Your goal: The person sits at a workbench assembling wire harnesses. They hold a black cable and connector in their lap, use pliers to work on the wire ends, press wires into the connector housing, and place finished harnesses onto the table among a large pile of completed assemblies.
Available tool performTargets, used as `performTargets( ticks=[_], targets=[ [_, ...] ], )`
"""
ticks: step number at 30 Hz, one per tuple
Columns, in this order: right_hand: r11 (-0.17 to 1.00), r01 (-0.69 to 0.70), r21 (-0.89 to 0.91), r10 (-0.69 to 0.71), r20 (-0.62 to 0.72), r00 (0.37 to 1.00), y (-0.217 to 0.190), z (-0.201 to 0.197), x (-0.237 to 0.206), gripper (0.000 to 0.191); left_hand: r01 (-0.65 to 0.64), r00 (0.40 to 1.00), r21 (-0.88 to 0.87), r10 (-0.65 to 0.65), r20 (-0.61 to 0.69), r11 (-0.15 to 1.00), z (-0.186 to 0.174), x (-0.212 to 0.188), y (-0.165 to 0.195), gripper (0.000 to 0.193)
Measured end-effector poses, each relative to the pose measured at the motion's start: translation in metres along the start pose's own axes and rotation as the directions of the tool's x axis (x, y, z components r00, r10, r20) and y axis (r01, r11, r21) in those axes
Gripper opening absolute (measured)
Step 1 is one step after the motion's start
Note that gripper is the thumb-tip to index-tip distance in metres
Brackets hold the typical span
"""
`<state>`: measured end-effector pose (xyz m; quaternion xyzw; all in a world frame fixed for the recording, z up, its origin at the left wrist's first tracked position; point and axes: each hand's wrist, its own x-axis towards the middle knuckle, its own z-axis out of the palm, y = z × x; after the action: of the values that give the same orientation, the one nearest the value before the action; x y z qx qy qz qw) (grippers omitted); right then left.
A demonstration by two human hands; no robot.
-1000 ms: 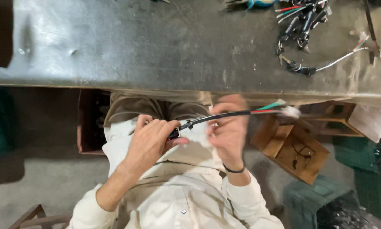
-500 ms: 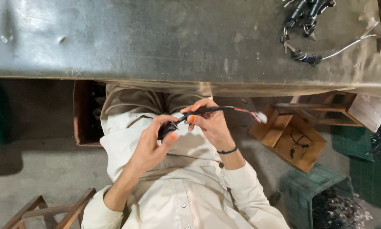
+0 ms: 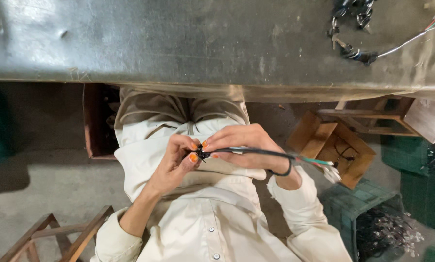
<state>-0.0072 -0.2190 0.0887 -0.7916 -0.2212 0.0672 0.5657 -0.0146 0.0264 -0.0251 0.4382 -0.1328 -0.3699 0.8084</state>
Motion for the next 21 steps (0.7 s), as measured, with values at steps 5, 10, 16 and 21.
performTargets(
  ticks=[5,10,16,21],
  targets=[
    [0.99,0.023,-0.136,-0.006,0.124,0.992,-0.021,-0.004,0.006,0.029,-0.075,0.997,0.25,0.07,0.032,0.965,0.0,-0.001,0.01,0.028],
    [0.968,0.072,-0.24,-0.034,0.158,0.987,-0.017,0.0,-0.004,0.029,0.073,0.997,0.42,-0.076,-0.009,0.904,-0.005,0.0,0.02,0.024],
    [0.936,-0.071,0.346,0.072,0.012,0.997,0.036,0.018,-0.012,0.018,-0.062,0.998,0.414,0.067,0.002,0.908,0.012,0.007,0.015,0.028],
    [0.865,-0.075,0.497,0.303,-0.397,0.866,0.047,0.069,-0.018,0.023,-0.099,0.922,0.081,0.122,-0.368,0.992,0.044,0.042,-0.005,0.037]
  ],
)
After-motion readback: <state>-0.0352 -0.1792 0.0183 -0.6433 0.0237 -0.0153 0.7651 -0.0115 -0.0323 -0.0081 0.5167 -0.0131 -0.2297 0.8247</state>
